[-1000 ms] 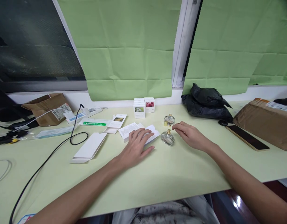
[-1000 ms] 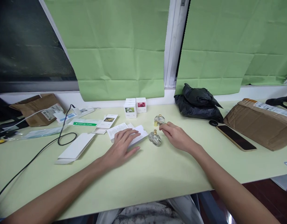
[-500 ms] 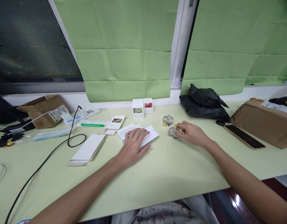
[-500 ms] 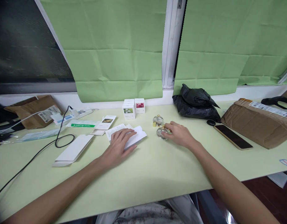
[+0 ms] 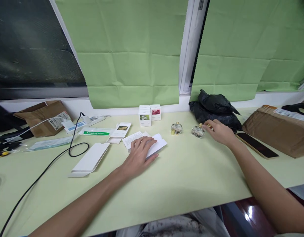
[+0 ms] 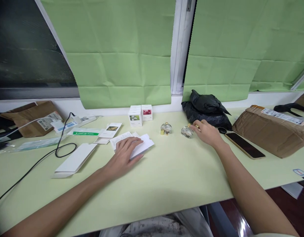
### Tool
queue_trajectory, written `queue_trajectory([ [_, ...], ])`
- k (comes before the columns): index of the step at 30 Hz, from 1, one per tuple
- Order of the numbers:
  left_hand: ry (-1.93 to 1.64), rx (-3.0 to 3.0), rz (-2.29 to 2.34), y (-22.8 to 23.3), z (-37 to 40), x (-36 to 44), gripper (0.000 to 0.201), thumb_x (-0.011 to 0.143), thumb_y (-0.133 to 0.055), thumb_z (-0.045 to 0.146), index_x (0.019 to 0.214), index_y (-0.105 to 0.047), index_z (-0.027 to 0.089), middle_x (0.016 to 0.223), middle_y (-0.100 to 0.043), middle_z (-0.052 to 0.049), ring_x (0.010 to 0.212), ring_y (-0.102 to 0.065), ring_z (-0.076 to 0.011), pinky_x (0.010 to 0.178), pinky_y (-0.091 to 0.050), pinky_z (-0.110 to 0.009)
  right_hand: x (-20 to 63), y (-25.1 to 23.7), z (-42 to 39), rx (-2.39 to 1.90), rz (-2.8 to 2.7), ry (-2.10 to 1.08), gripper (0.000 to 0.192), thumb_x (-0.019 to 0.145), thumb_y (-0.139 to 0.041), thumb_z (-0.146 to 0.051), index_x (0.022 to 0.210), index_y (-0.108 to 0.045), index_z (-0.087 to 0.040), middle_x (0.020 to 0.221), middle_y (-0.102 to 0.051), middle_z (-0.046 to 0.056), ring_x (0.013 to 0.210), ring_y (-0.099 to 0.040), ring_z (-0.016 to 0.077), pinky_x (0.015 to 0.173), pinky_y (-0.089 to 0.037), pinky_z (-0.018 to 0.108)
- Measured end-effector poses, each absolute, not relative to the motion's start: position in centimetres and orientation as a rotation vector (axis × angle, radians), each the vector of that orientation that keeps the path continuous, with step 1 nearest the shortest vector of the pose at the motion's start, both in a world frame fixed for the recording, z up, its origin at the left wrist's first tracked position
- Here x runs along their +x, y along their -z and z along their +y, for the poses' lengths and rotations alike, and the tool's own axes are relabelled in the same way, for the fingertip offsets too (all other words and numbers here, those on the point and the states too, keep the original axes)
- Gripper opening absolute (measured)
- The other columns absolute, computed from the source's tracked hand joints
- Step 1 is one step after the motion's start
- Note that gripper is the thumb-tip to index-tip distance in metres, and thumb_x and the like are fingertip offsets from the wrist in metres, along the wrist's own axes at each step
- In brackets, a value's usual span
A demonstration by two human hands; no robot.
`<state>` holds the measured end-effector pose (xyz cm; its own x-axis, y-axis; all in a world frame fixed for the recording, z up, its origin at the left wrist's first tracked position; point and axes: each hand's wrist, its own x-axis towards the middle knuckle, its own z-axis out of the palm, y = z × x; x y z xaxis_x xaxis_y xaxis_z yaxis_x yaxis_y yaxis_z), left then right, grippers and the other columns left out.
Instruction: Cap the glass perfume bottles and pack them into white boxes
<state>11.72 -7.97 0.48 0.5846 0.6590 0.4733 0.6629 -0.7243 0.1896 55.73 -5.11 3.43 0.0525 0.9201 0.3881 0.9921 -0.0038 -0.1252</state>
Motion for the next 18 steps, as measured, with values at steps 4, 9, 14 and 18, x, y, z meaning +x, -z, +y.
queue_trajectory([
  [4, 0.843, -2.786, -1.171, -0.5, -8.0, 11.7, 0.042, 0.106, -0.054, 0.04, 0.147, -0.05, 0.03, 0.149, -0.055, -0.011, 0.142, -0.043, -0.033, 0.113, -0.035, -0.053, 53.2, -3.9, -6.9, -1.756, -1.897, 0.452, 0.047, 0.11, -0.026, -0.047, 0.139, -0.057, -0.026, 0.115, -0.067, 0.015, 0.098, -0.068, 0.0324, 0.072, -0.045, 0.039],
  [9, 0.84, -2.784, -1.186, -0.5, -8.0, 11.7, 0.042, 0.106, -0.054, 0.038, 0.147, -0.05, 0.03, 0.149, -0.054, -0.01, 0.142, -0.044, -0.0328, 0.113, -0.035, -0.053, 50.1, -1.7, -6.8, -1.705, -2.197, 0.038, 0.037, 0.108, -0.037, -0.054, 0.128, -0.051, -0.026, 0.101, -0.073, 0.009, 0.081, -0.068, 0.0296, 0.07, -0.045, 0.037],
  [14, 0.833, -2.79, -1.183, -0.5, -8.0, 11.6, 0.042, 0.107, -0.052, 0.039, 0.147, -0.049, 0.029, 0.15, -0.054, -0.01, 0.143, -0.042, -0.0319, 0.114, -0.034, -0.052, 50.0, 0.6, -5.6, -1.82, -2.249, 0.077, 0.029, 0.107, -0.042, -0.053, 0.11, -0.053, -0.026, 0.1, -0.073, 0.009, 0.077, -0.066, 0.0287, 0.065, -0.04, 0.035],
  [18, 0.838, -2.801, -1.183, -0.6, -8.0, 11.7, 0.041, 0.107, -0.051, 0.04, 0.147, -0.049, 0.03, 0.15, -0.054, -0.01, 0.143, -0.042, -0.0322, 0.113, -0.035, -0.052, 50.5, 0.2, -5.9, -1.789, -2.191, 0.062, 0.037, 0.102, -0.05, -0.06, 0.116, -0.053, -0.027, 0.092, -0.073, 0.006, 0.074, -0.065, 0.0271, 0.065, -0.039, 0.035],
])
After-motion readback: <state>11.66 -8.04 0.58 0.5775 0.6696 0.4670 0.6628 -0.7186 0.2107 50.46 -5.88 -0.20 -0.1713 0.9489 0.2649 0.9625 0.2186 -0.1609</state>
